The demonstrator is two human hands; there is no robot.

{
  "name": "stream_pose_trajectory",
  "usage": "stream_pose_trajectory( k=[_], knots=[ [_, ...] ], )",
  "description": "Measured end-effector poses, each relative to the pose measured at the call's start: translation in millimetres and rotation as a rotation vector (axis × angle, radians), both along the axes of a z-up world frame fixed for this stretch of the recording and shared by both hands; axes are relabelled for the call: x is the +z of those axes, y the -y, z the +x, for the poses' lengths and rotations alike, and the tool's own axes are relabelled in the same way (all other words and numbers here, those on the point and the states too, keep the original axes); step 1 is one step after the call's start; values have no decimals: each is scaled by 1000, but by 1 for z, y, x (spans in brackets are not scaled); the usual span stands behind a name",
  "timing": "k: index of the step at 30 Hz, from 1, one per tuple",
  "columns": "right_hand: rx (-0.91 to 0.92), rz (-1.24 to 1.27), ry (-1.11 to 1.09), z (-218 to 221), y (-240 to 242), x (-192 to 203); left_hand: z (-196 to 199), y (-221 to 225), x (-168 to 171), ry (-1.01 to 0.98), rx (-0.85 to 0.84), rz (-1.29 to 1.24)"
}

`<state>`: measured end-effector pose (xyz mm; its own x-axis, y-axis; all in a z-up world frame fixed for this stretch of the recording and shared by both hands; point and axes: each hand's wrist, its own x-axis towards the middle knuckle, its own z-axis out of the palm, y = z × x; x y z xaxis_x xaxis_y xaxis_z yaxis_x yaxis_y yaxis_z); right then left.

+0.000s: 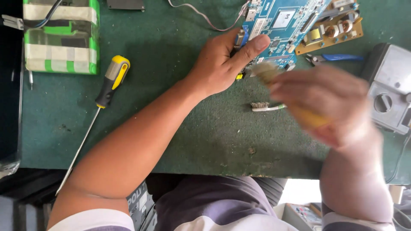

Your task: Cleaning a circuit board using various brushes on a repair bench to remove dust.

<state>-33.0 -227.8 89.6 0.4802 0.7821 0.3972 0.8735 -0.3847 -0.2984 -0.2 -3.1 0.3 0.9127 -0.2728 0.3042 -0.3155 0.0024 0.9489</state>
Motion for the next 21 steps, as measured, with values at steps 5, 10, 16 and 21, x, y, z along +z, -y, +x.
stream_pose_trajectory(
  k=[5,10,16,21],
  knots=[
    [-24,-7,-79,1,-1,-11,0,0,-1,-6,6,6],
    [4,180,-136,-5,-14,-7,-1,1,-2,58,-3,-20],
    [-84,325,-132,25,31,-36,0,2,-5,131,-7,-16],
    [-296,903,-923,13,29,-27,1,4,-7,149,14,2]
  ],
)
